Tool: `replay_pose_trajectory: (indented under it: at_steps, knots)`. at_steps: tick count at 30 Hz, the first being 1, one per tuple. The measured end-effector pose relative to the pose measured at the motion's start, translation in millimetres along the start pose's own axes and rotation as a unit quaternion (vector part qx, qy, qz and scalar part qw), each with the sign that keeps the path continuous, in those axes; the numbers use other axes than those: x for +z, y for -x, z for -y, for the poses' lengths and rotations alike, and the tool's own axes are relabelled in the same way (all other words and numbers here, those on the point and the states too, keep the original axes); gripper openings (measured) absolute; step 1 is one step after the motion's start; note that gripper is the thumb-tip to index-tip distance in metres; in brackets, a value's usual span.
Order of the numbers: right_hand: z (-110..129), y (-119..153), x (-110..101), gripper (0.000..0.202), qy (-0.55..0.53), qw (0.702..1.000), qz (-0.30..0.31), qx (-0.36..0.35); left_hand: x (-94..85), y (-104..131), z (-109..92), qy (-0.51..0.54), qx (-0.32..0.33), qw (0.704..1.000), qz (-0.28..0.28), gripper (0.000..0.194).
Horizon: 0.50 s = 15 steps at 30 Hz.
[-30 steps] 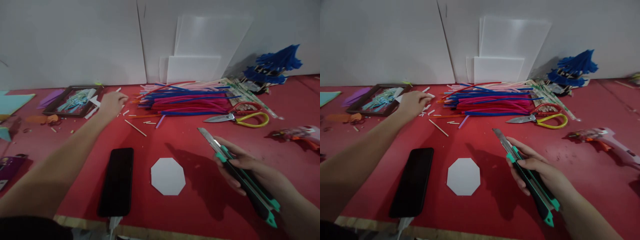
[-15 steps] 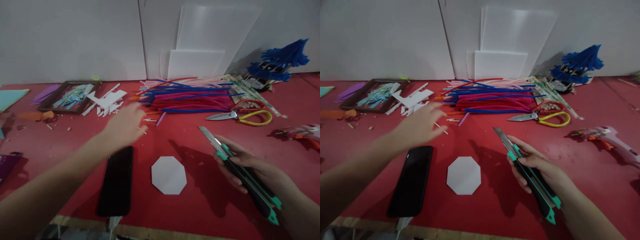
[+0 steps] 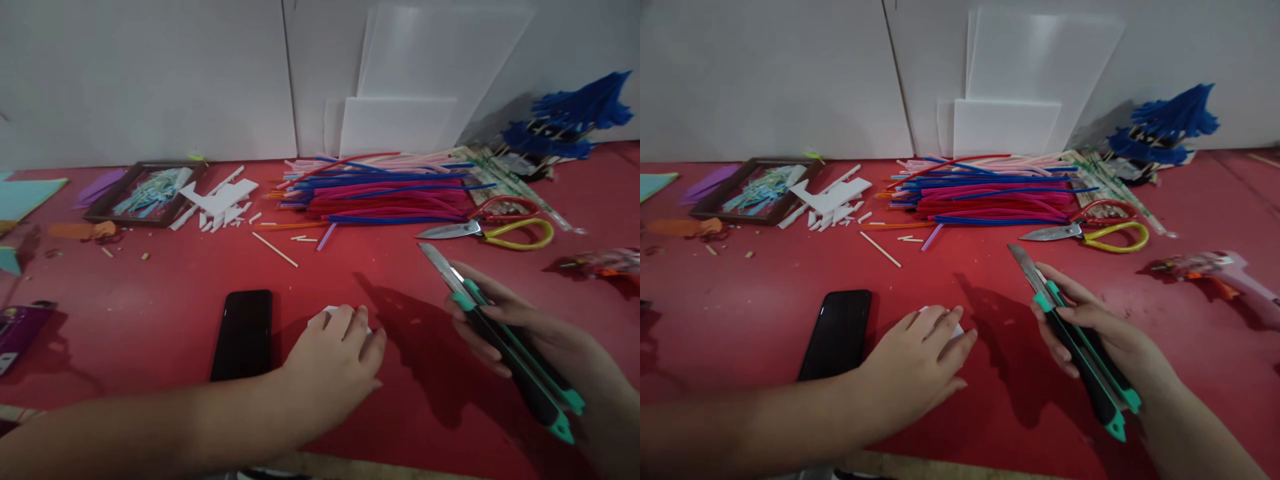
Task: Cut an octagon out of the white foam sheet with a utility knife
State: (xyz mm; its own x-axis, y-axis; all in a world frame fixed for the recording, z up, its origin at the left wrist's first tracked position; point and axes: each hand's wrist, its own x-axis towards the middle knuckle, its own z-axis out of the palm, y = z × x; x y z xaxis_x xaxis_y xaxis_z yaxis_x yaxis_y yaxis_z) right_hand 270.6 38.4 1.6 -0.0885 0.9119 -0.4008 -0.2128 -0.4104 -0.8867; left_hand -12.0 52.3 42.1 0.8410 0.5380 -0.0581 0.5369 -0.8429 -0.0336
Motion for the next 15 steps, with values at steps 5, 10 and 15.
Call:
replay_pose_trajectory:
  at_steps: [5,10,15]
  knots:
    - [14.4,7.8,1.6,0.059,0.015,1.0,-0.015,0.017,-16.3,14.5,18.0,0.083,0.111,0.99,0.023,0.082]
    - [12.1,6.1,-2.4,0.061,0.018,1.0,0.021,0.011,-9.6,22.5,7.2,0.009,-0.17,0.984,0.051,0.111]
    - [7.7,-2.8,-2.3,0.066,0.013,0.999,0.039,0.011,-8.8,14.9,14.8,0.063,-0.1,0.989,0.088,0.074]
